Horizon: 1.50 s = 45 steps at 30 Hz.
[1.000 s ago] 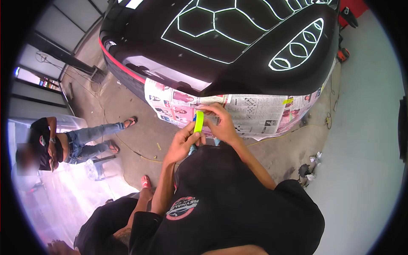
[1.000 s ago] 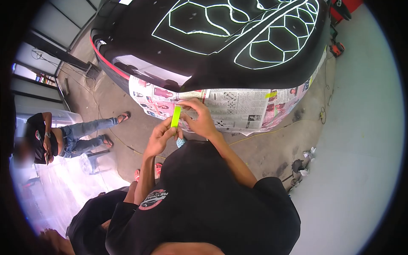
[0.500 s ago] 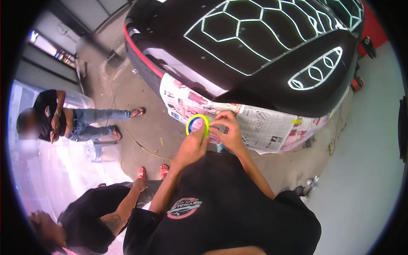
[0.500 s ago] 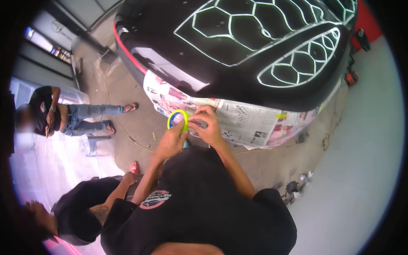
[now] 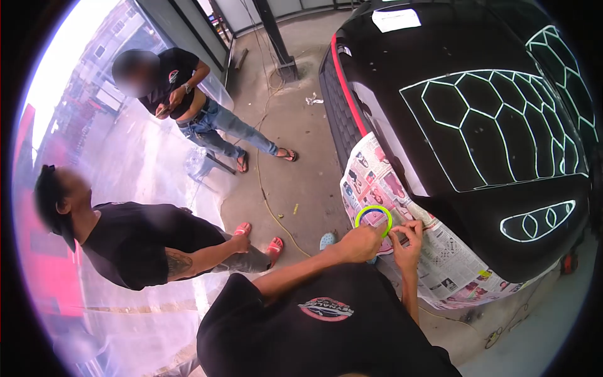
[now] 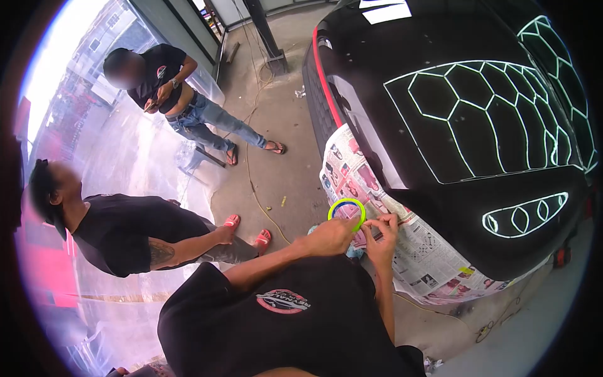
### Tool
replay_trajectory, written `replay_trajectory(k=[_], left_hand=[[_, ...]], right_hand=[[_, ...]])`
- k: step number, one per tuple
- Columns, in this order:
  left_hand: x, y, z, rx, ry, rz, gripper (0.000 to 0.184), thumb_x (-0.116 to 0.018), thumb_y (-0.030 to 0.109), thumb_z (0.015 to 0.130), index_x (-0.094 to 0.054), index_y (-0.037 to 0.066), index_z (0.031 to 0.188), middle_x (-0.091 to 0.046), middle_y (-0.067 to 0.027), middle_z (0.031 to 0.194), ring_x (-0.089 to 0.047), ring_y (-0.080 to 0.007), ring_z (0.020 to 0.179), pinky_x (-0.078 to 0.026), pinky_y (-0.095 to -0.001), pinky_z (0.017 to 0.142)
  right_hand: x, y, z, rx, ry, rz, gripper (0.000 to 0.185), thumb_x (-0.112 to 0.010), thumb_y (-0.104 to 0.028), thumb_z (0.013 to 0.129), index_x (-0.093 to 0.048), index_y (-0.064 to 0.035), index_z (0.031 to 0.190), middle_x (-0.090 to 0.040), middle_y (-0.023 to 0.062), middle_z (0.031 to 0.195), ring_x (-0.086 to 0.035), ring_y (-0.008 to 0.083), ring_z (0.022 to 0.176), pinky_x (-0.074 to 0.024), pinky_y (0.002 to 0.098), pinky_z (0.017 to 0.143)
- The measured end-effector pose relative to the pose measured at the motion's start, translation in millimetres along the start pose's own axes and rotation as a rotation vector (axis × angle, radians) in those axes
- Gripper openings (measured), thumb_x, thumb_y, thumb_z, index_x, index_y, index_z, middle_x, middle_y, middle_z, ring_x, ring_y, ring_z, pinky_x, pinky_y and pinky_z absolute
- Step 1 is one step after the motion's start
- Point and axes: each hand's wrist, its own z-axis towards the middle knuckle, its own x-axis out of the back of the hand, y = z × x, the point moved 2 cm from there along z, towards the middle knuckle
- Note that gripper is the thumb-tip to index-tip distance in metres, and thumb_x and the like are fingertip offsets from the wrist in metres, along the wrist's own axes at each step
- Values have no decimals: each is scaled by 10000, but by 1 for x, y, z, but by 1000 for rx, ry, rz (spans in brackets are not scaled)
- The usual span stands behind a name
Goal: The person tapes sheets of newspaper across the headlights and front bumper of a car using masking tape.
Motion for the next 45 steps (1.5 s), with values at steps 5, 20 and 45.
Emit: replay_trajectory(k=[5,20,45], left_hand=[[-4,-1,-1,16,20,-40,376,-582,101,942,-511,-73,1269,-665,-314,834,-659,-509,801,-511,-585,729],[-1,15,5,113,-17,-124,291,-571,111,931,-551,-54,1170,-667,-334,860,-664,-514,835,-514,-588,754],[22,9,4,57,-97,-133,315,-518,153,1015,-530,-15,1281,-729,-209,872,-696,-447,883,-529,-549,792]], right_hand=[[1,-7,1,-12,3,16,244,-846,-9,740,-753,-22,965,-506,69,963,-559,235,973,-443,353,895],[-2,11,-4,42,-23,-89,120,-717,-121,904,-643,-32,935,-498,93,918,-527,262,912,-395,410,858],[3,5,3,9,7,111,164,-796,21,780,-691,-33,894,-614,95,980,-613,250,939,-454,365,869]])
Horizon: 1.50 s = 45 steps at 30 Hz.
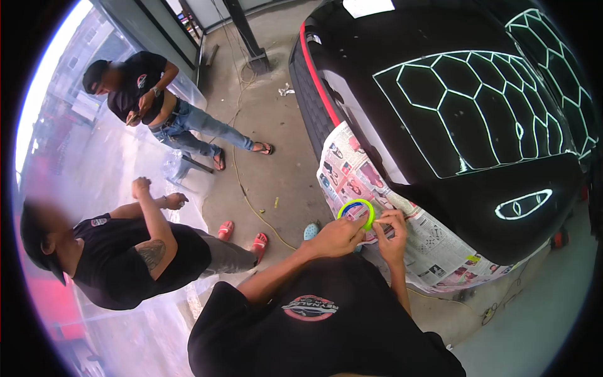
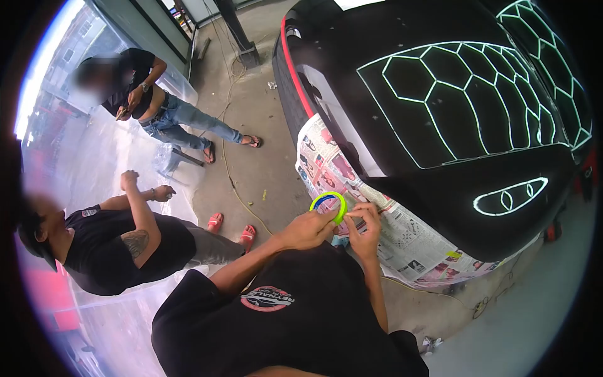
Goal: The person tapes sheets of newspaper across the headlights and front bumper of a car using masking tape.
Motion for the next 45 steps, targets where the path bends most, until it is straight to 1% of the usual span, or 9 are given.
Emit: replay_trajectory(k=[6,13,15,16,18,25,30,39,45], left_hand=[[-11,-16,8,-100,226,91,245,-556,112,958,-643,-29,1140,-648,-214,716,-636,-430,722,-483,-507,757],[-19,-22,16,14,365,114,243,-600,103,884,-709,-36,1051,-638,-252,682,-609,-443,645,-490,-504,715],[-25,-45,17,200,501,-169,215,-581,90,900,-708,-44,1011,-615,-136,606,-574,-264,551,-458,-399,571],[-24,-64,16,327,559,-357,215,-571,85,915,-702,-46,1025,-608,-83,599,-552,-189,541,-440,-354,538],[3,-84,14,336,681,-511,219,-595,120,960,-683,-37,1086,-602,-15,667,-522,-96,613,-427,-294,568],[9,-33,52,78,666,-150,339,-803,109,864,-606,8,1122,-658,-35,779,-541,-140,658,-450,-319,659],[-8,-35,85,-37,639,106,623,-954,289,720,-543,20,1104,-626,-49,751,-552,-260,739,-439,-408,773],[-10,-33,91,-30,688,186,709,-982,335,684,-531,-7,1111,-594,-83,784,-537,-264,774,-447,-413,746],[-11,-33,91,-16,693,203,723,-975,352,691,-515,-14,1112,-595,-81,765,-535,-277,761,-438,-426,767]], right_hand=[[1,2,-1,47,-25,-45,140,-792,-31,793,-682,-66,872,-639,58,991,-605,244,975,-413,382,905],[-1,2,-2,9,3,-43,133,-786,-58,805,-661,-75,848,-647,32,1001,-604,221,1007,-384,390,932],[-2,-1,-1,13,15,-61,128,-772,-42,824,-649,-61,855,-647,43,994,-613,219,990,-400,380,925],[-3,14,-6,-69,125,189,124,-753,-14,851,-633,-39,871,-653,67,978,-628,217,957,-428,363,906],[3,13,-5,-47,89,214,119,-729,31,864,-633,-31,895,-655,84,1000,-632,214,990,-454,351,921],[3,7,0,51,35,123,129,-751,12,853,-658,-42,924,-675,91,1012,-650,231,977,-477,364,904],[2,6,0,22,90,154,105,-752,-27,843,-668,-39,907,-694,79,965,-663,221,941,-484,347,868],[40,-18,-7,-135,275,-13,89,-693,6,895,-660,-4,977,-708,102,1158,-644,168,1002,-506,297,852],[58,-5,-18,-220,552,86,129,-725,-69,921,-654,-21,1018,-760,76,1098,-646,112,846,-499,272,748]])
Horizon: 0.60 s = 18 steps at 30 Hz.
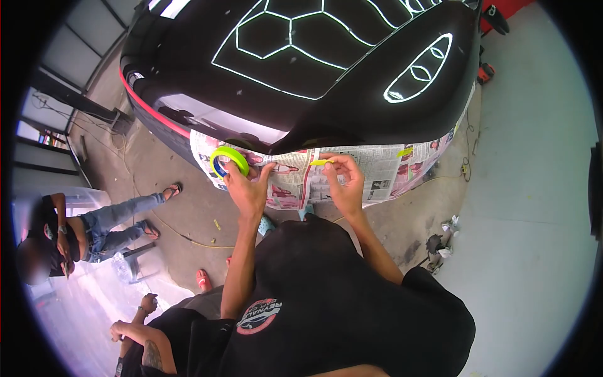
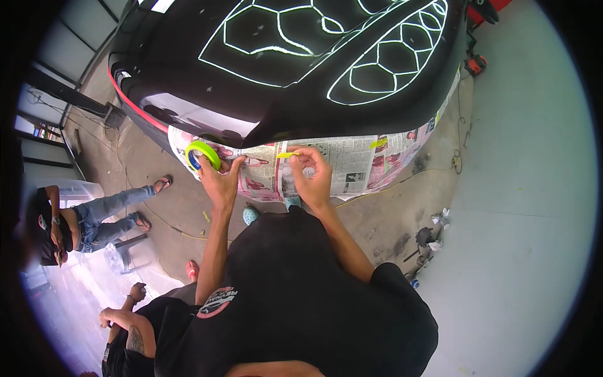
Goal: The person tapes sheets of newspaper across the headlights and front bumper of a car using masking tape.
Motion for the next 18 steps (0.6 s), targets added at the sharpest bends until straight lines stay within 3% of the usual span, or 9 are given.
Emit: replay_trajectory(k=[8,11,18], left_hand=[[-1,-1,-1,5,-8,-19,715,-958,374,714,-513,-23,1108,-588,-59,708,-527,-272,680,-413,-427,826],[0,2,0,32,-28,-36,697,-956,367,719,-510,-15,1096,-586,-51,704,-528,-260,668,-410,-418,829],[5,5,1,35,-43,-54,649,-949,330,738,-512,-8,1079,-594,-59,719,-540,-259,694,-411,-417,822]], right_hand=[[-5,-22,14,428,-66,-367,360,-812,32,805,-617,-53,1095,-726,72,1094,-559,147,752,-467,282,686],[-6,-4,17,434,-69,-384,445,-816,16,789,-592,-78,1162,-724,69,1068,-594,218,785,-513,341,687],[-3,6,22,493,-68,-395,442,-795,49,798,-593,-89,1165,-707,42,1045,-582,211,747,-500,332,661]])
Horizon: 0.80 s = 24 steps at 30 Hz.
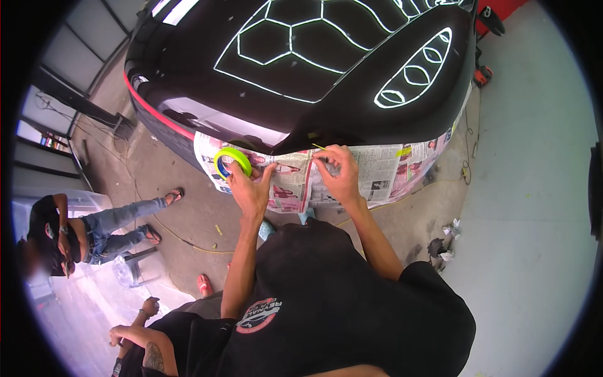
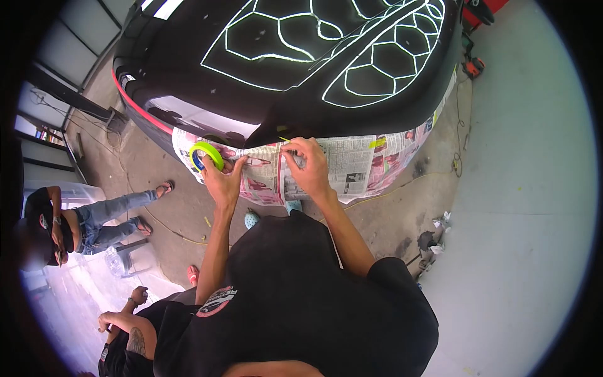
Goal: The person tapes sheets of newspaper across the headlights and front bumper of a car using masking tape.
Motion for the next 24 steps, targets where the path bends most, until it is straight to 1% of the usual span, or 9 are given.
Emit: replay_trajectory(k=[5,8,11,14,15,18,19,22,24], left_hand=[[3,1,-1,-34,-14,-10,609,-949,302,738,-518,-4,1040,-604,-64,715,-543,-275,697,-413,-421,821],[4,2,-4,-58,-6,-28,536,-934,261,758,-527,15,1006,-626,-82,769,-557,-290,743,-411,-425,826],[4,13,-12,-185,58,1,470,-906,205,783,-556,16,1035,-650,-104,882,-582,-306,831,-412,-440,845],[-6,35,-14,-435,67,-48,449,-878,128,798,-551,13,1083,-649,-92,919,-568,-302,909,-406,-437,872],[-10,44,-12,-482,10,-89,474,-878,124,795,-559,5,1125,-666,-96,1000,-597,-328,999,-392,-456,933],[-26,53,-7,-534,-58,-118,489,-870,119,802,-558,6,1162,-676,-96,1047,-604,-324,1066,-378,-468,971],[-31,52,-7,-466,-73,-113,473,-865,99,801,-555,23,1149,-678,-89,1037,-608,-305,1083,-371,-476,964],[-37,50,-2,-469,-86,-125,459,-858,72,794,-549,31,1131,-677,-85,1023,-611,-299,1091,-365,-479,958],[-39,51,0,-493,-55,-146,411,-852,94,795,-576,24,1093,-654,-100,1001,-585,-315,1013,-383,-470,911]], right_hand=[[0,-3,2,-33,24,16,357,-804,49,804,-637,-80,1092,-669,36,981,-537,151,716,-429,283,633],[0,-3,4,-53,20,25,388,-797,42,819,-592,-69,1129,-713,19,954,-527,139,709,-426,277,631],[-1,-1,3,-61,21,9,421,-794,35,828,-549,-61,1156,-747,6,935,-519,126,706,-427,273,633],[-2,-2,1,-122,34,38,443,-800,31,826,-537,-63,1170,-755,6,934,-518,119,707,-427,268,636],[-3,-1,1,-124,44,52,440,-800,28,823,-541,-64,1166,-750,10,929,-520,123,696,-433,273,630],[-5,0,1,-129,67,78,436,-802,21,817,-550,-65,1162,-743,15,919,-521,131,674,-444,281,619],[-5,1,1,-132,68,79,438,-803,20,816,-549,-64,1164,-745,12,918,-520,131,674,-443,279,620],[-5,1,0,-146,90,84,442,-806,13,815,-545,-58,1165,-747,7,915,-516,129,676,-438,273,624],[-5,1,-1,-164,107,86,455,-808,9,815,-537,-55,1175,-746,4,911,-511,126,679,-434,270,624]])
